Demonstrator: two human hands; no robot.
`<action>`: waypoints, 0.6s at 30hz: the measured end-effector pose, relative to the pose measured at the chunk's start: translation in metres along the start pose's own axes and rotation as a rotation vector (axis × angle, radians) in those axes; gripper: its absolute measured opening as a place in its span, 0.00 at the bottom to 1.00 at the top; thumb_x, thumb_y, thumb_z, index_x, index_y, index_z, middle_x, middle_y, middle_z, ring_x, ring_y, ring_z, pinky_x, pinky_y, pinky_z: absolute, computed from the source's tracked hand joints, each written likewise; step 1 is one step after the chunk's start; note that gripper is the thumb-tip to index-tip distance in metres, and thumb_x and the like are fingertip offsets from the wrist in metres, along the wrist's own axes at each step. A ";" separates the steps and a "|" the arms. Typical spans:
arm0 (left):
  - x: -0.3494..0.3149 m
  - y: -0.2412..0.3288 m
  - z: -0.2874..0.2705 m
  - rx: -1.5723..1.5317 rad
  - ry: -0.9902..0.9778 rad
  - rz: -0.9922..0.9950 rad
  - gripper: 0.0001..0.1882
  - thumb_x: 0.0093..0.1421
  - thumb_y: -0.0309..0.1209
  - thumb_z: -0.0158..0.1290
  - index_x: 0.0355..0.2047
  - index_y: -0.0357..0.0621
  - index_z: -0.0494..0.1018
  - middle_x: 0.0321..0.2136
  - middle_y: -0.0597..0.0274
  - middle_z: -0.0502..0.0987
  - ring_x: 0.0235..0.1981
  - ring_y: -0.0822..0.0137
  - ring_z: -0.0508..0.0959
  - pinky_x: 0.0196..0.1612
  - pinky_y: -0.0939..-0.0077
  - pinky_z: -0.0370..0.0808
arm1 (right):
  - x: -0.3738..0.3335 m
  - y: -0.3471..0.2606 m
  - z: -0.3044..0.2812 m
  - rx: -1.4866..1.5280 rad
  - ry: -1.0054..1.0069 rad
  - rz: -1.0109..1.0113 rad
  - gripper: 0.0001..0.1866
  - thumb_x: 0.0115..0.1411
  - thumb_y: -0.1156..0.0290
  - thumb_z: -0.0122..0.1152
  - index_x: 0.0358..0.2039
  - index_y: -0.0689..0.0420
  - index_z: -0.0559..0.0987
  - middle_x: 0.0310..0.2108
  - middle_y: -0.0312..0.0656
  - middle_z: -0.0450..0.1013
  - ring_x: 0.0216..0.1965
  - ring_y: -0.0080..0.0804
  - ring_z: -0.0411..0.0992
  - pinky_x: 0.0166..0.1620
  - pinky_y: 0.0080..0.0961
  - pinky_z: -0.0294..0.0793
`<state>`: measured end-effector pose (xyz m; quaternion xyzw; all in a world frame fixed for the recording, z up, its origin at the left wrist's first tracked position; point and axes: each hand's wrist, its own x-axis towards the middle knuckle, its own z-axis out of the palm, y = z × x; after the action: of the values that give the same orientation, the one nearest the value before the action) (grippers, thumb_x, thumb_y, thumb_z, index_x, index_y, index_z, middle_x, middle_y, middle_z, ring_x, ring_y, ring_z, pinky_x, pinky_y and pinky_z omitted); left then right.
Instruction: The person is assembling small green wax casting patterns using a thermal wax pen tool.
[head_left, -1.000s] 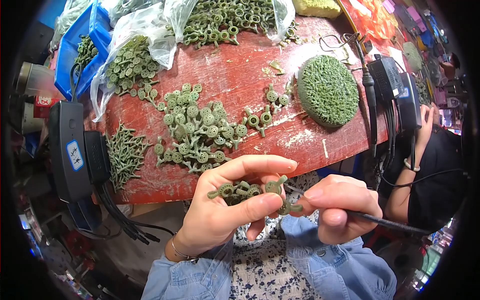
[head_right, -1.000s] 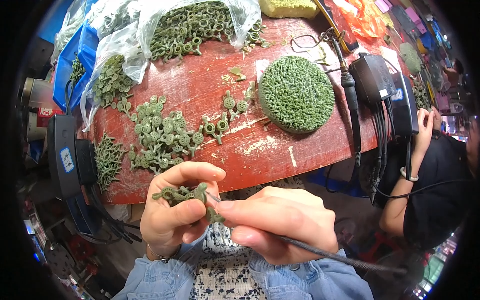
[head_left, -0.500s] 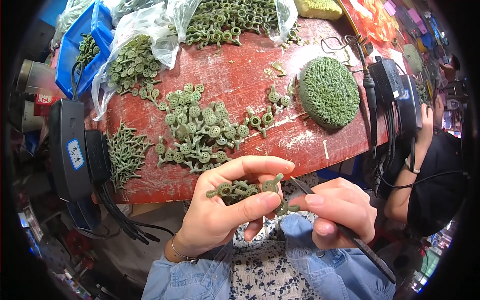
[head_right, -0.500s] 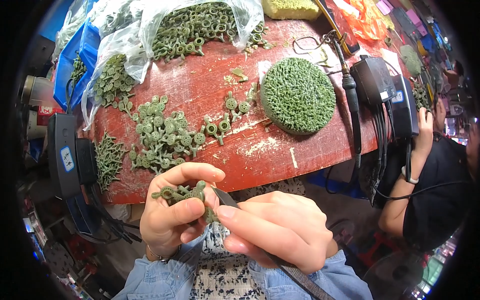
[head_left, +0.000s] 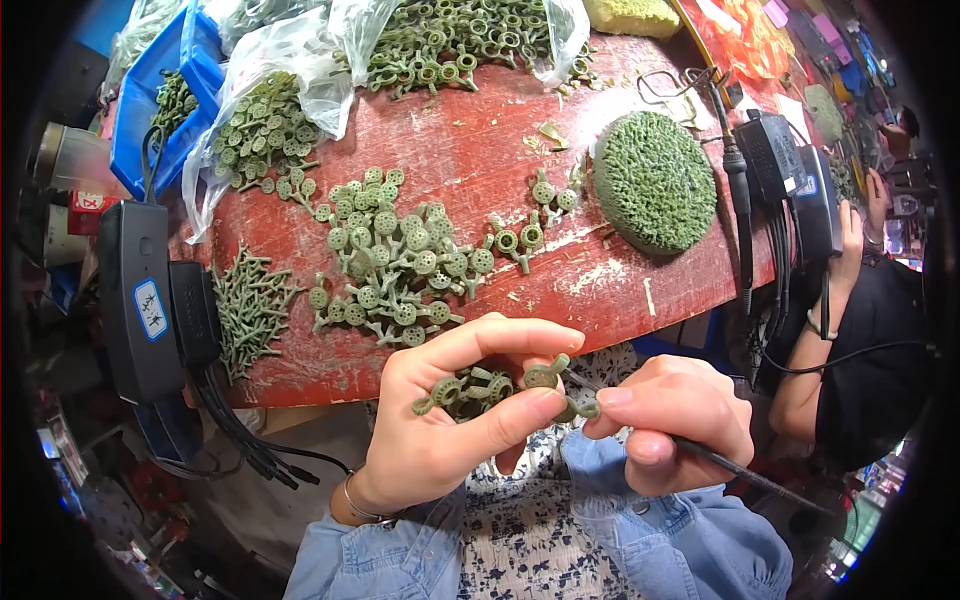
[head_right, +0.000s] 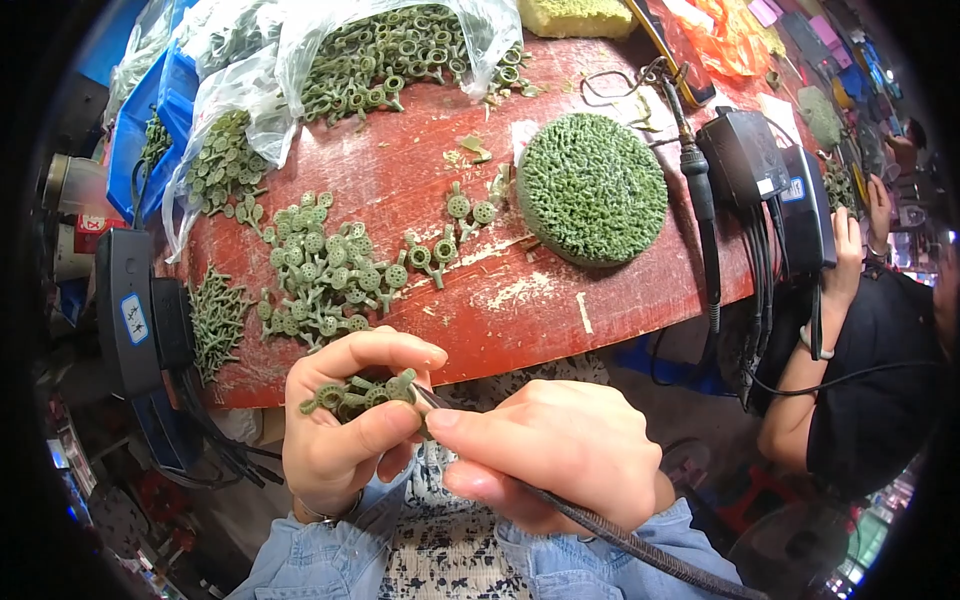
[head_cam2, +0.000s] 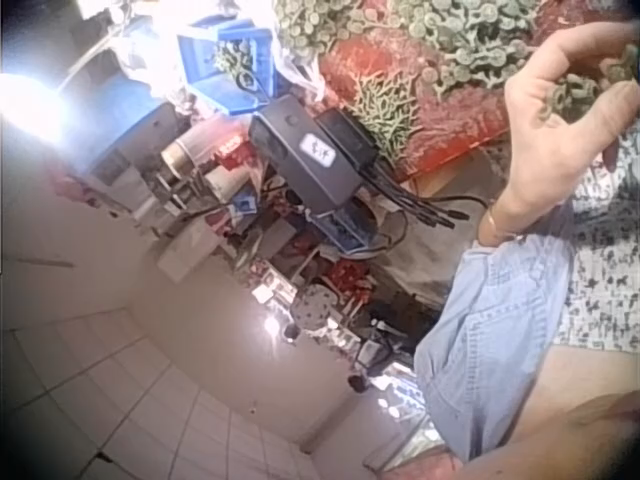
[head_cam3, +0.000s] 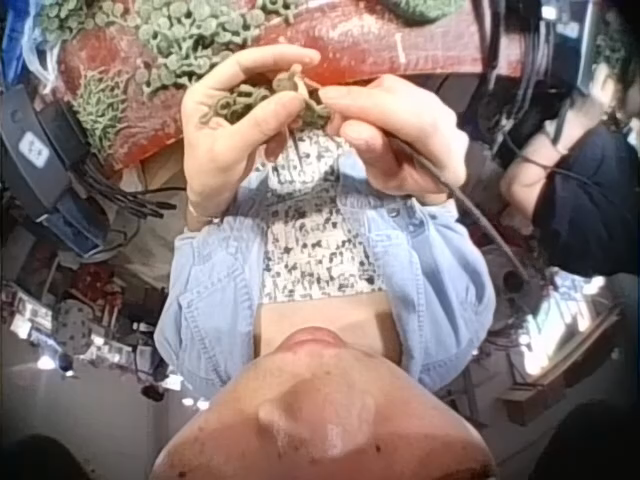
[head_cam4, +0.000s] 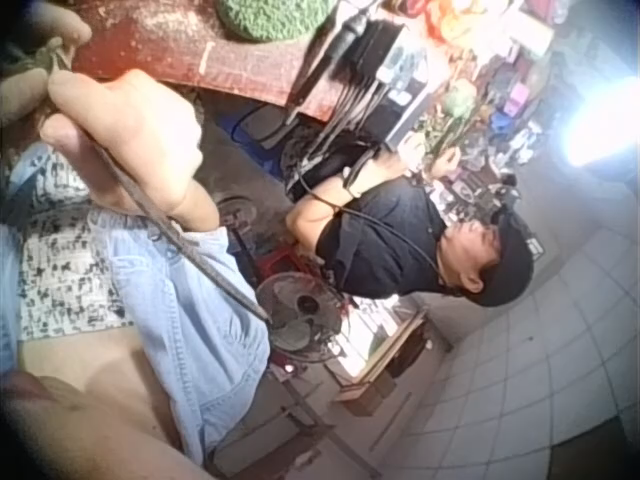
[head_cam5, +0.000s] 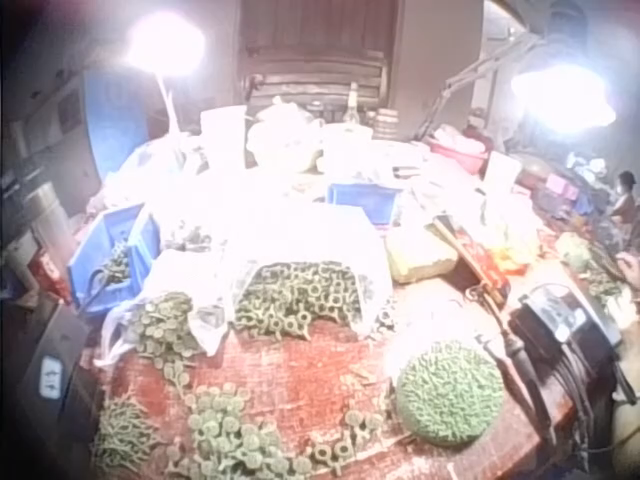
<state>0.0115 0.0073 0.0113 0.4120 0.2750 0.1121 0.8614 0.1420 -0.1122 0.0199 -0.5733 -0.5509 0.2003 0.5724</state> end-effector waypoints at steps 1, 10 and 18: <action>0.000 0.000 0.001 -0.001 -0.004 -0.001 0.19 0.50 0.25 0.56 0.41 0.27 0.68 0.25 0.59 0.72 0.12 0.80 0.67 0.10 0.91 0.59 | -0.002 -0.001 -0.001 -0.028 0.022 -0.016 0.15 0.48 0.78 0.63 0.38 0.65 0.74 0.20 0.42 0.73 0.16 0.31 0.71 0.20 0.23 0.70; 0.002 0.000 0.002 0.057 -0.006 0.052 0.15 0.50 0.24 0.55 0.37 0.27 0.70 0.25 0.60 0.70 0.13 0.79 0.68 0.11 0.90 0.60 | 0.000 0.005 0.001 -0.044 0.044 -0.069 0.15 0.50 0.77 0.62 0.39 0.68 0.74 0.17 0.41 0.71 0.14 0.29 0.68 0.17 0.22 0.66; 0.001 -0.002 -0.003 -0.024 -0.049 0.093 0.09 0.52 0.20 0.56 0.35 0.35 0.73 0.29 0.63 0.73 0.21 0.82 0.71 0.20 0.89 0.65 | -0.007 0.001 0.000 -0.041 0.176 -0.060 0.11 0.55 0.75 0.57 0.36 0.69 0.73 0.17 0.42 0.71 0.15 0.29 0.69 0.17 0.22 0.67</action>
<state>0.0108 0.0082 0.0078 0.4168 0.2328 0.1452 0.8666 0.1402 -0.1179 0.0158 -0.5836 -0.5193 0.1208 0.6125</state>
